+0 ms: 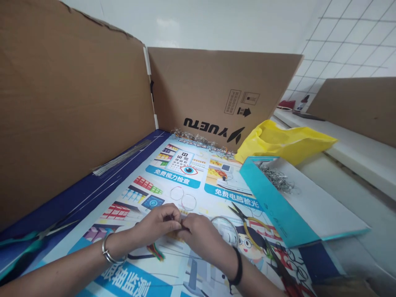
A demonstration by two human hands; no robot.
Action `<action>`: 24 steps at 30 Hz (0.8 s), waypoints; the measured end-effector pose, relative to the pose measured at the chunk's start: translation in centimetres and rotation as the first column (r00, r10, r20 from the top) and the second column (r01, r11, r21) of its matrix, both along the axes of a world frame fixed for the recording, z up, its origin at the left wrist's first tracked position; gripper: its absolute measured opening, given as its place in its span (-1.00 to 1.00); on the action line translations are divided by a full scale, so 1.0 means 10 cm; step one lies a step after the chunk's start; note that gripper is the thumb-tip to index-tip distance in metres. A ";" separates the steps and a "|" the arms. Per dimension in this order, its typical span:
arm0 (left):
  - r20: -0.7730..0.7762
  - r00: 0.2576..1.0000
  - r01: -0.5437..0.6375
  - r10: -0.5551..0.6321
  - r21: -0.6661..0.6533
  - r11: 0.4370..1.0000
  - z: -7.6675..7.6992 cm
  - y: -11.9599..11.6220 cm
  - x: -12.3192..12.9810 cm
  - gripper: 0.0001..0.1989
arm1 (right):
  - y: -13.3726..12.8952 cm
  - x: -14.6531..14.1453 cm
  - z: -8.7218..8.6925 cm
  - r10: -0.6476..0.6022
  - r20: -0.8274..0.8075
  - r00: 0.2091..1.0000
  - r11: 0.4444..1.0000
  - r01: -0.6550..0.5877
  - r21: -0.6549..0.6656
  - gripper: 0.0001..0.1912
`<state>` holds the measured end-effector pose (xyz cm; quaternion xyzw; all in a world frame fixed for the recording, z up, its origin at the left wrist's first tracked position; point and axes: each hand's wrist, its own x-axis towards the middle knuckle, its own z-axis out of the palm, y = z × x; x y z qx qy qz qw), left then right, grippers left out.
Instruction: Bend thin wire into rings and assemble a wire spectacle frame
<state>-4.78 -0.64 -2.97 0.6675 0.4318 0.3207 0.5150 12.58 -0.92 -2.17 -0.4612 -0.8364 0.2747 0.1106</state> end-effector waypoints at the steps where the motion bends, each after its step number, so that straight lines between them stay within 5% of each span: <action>1: 0.006 1.000 0.004 -0.004 -0.015 1.000 0.01 0.00 0.00 -0.97 | 0.01 0.04 0.06 0.010 -0.001 1.000 1.000 -0.010 0.006 -0.82; 6: 0.022 1.000 0.022 -0.020 -0.085 0.996 -0.01 -0.01 0.01 -0.98 | 0.03 0.17 0.28 -0.094 -0.205 0.974 0.995 0.086 -0.048 -0.82; 11: 0.012 1.000 0.019 -0.018 -0.061 0.998 -0.06 -0.02 0.02 -0.97 | 0.01 0.13 0.31 -0.124 -0.388 0.913 0.991 0.092 -0.099 -0.87; 24: 0.007 1.000 0.024 -0.024 -0.029 0.999 -0.07 -0.03 0.05 -0.97 | -0.03 0.11 0.28 -0.125 -0.369 0.921 0.976 0.181 0.119 -0.85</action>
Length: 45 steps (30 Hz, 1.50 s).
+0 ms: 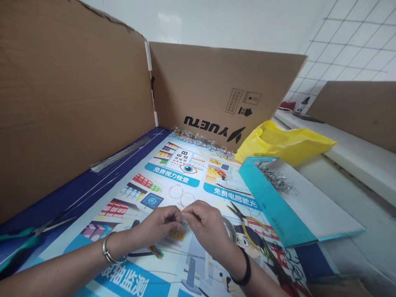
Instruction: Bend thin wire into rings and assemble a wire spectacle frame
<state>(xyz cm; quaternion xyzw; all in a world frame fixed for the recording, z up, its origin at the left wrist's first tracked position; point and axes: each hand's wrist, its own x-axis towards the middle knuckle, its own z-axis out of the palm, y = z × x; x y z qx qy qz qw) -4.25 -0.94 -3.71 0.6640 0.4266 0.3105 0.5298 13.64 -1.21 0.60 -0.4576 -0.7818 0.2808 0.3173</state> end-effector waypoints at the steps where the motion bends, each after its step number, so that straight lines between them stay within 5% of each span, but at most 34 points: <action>1: -0.001 1.000 0.002 -0.002 -0.001 1.000 0.00 0.00 0.00 -0.97 | 0.00 0.00 0.01 -0.007 -0.002 1.000 1.000 0.007 0.015 -0.85; 11: -0.003 1.000 0.020 -0.020 -0.012 1.000 -0.06 0.02 -0.01 -1.00 | -0.01 0.13 0.20 -0.124 -0.095 0.988 0.980 0.137 0.143 -0.81; 19: -0.027 0.999 -0.023 0.023 -0.012 1.000 0.00 0.03 -0.01 -0.94 | 0.16 0.39 0.39 -0.361 -0.176 0.916 0.931 0.366 -0.007 -0.80; 25: -0.327 0.944 0.055 0.043 0.285 0.957 0.02 0.08 -0.13 -0.87 | 0.50 0.62 0.12 -0.341 -0.059 0.938 0.906 0.311 -0.287 -0.75; 30: -0.525 0.848 0.185 0.067 0.413 0.891 -0.02 0.08 -0.17 -0.79 | 0.64 0.74 -0.09 -0.347 -0.023 0.938 0.900 0.326 -0.289 -0.74; 34: -0.390 0.918 0.092 0.072 0.385 0.918 0.01 0.06 -0.13 -0.84 | 0.62 0.73 -0.05 -0.390 -0.014 0.921 0.911 0.384 -0.154 -0.76; 38: -0.158 0.980 -0.085 0.118 0.201 0.976 0.06 0.05 -0.08 -0.93 | 0.56 0.63 -0.03 -0.349 0.013 0.937 0.937 0.350 -0.016 -0.84; 45: 0.005 0.992 -0.130 0.130 0.008 0.991 0.05 0.07 -0.06 -0.92 | 0.55 0.59 -0.11 -0.284 0.046 0.958 0.957 0.286 -0.040 -0.89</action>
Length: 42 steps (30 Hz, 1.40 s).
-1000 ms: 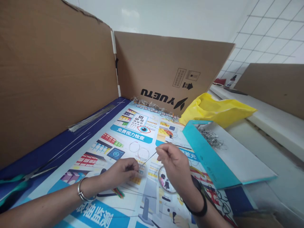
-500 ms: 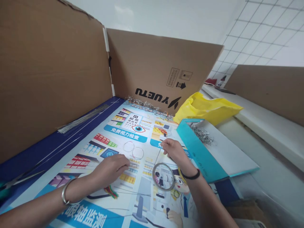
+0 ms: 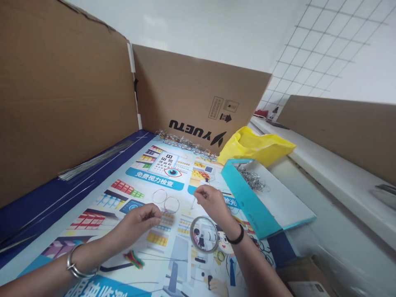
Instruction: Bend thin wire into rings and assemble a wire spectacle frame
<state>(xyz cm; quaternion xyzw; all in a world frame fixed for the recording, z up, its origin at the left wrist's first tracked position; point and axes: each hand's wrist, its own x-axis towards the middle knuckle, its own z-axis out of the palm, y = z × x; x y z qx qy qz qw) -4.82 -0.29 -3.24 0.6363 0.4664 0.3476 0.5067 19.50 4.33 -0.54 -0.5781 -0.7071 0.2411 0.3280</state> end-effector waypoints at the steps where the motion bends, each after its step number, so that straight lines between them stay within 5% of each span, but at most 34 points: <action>1: 0.003 1.000 0.002 -0.002 -0.004 1.000 -0.01 0.00 0.00 -0.92 | 0.01 0.01 -0.01 0.009 -0.003 1.000 1.000 -0.009 -0.014 -0.89; 15: 0.054 0.998 0.025 -0.018 -0.139 0.990 -0.03 0.03 0.01 -0.96 | 0.07 0.07 -0.14 0.107 -0.086 0.991 0.990 -0.114 -0.085 -0.89; 22: 0.076 0.997 0.026 -0.009 -0.233 0.972 0.00 0.06 0.06 -0.92 | 0.14 0.18 -0.06 -0.079 -0.311 0.947 0.996 0.088 0.013 -0.79; 26: -0.100 0.992 0.061 -0.076 -0.152 0.987 0.06 0.15 0.10 -0.96 | 0.17 0.28 0.00 -0.145 -0.432 0.890 0.973 0.208 0.101 -0.72; 28: -0.314 0.941 0.139 -0.124 0.028 0.990 0.13 0.26 0.15 -0.93 | 0.18 0.34 0.01 -0.164 -0.481 0.861 0.957 0.257 0.134 -0.70; 32: -0.570 0.812 0.326 -0.123 0.269 0.906 0.30 0.54 0.37 -0.85 | 0.21 0.42 0.00 -0.186 -0.534 0.825 0.932 0.320 0.170 -0.69; 42: -0.800 0.583 0.615 -0.141 0.320 0.721 0.19 0.94 1.18 -0.84 | 0.25 0.43 -0.09 -0.181 -0.490 0.852 0.931 0.310 0.195 -0.71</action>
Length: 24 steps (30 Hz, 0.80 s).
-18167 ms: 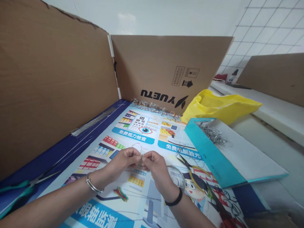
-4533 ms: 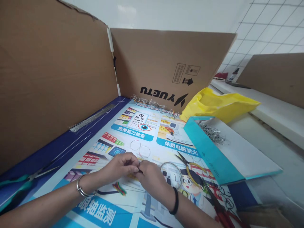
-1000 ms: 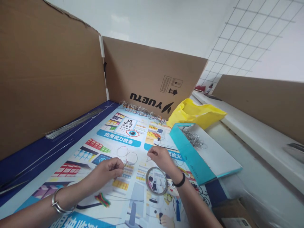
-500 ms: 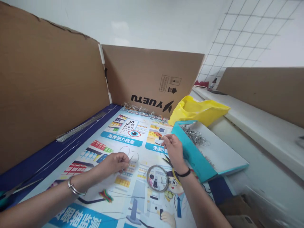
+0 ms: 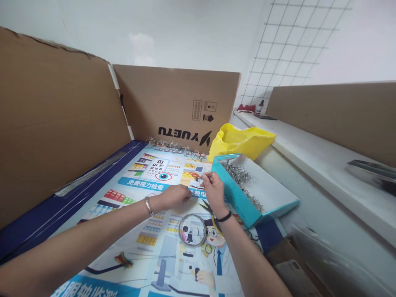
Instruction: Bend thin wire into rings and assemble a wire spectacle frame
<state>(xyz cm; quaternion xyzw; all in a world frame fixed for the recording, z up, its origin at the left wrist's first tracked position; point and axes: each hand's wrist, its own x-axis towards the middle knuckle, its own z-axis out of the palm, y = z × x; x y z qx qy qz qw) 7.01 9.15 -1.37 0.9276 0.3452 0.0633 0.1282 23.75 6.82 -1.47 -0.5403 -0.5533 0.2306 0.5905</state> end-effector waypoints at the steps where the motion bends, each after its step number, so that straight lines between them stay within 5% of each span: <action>1: -0.013 1.000 0.017 -0.017 0.002 1.000 0.01 0.01 0.03 -0.86 | 0.00 -0.01 -0.01 0.007 0.010 1.000 1.000 -0.007 -0.005 -0.71; 6: -0.017 1.000 -0.024 0.025 0.010 1.000 0.22 0.08 -0.29 -0.84 | -0.04 -0.03 0.00 0.044 0.058 0.997 0.998 -0.042 -0.043 -0.71; 10: -0.012 0.979 -0.201 0.202 0.018 0.979 0.38 0.01 -1.00 -0.81 | -0.07 -0.09 0.03 0.110 0.091 0.990 0.991 -0.102 -0.091 -0.71; 14: -0.036 0.937 -0.348 0.347 -0.008 0.938 0.35 -0.23 -1.65 -0.82 | -0.16 -0.25 0.08 0.245 0.156 0.957 0.958 -0.215 -0.188 -0.75; 18: -0.056 0.897 -0.443 0.439 -0.077 0.893 0.18 -0.50 -1.93 -0.86 | -0.34 -0.48 0.16 0.412 0.179 0.893 0.876 -0.335 -0.346 -0.81; 24: 0.024 0.862 -0.498 0.507 -0.149 0.854 0.11 -0.68 -1.91 -0.86 | -0.51 -0.84 0.17 0.580 -0.015 0.814 0.666 -0.485 -0.567 -0.85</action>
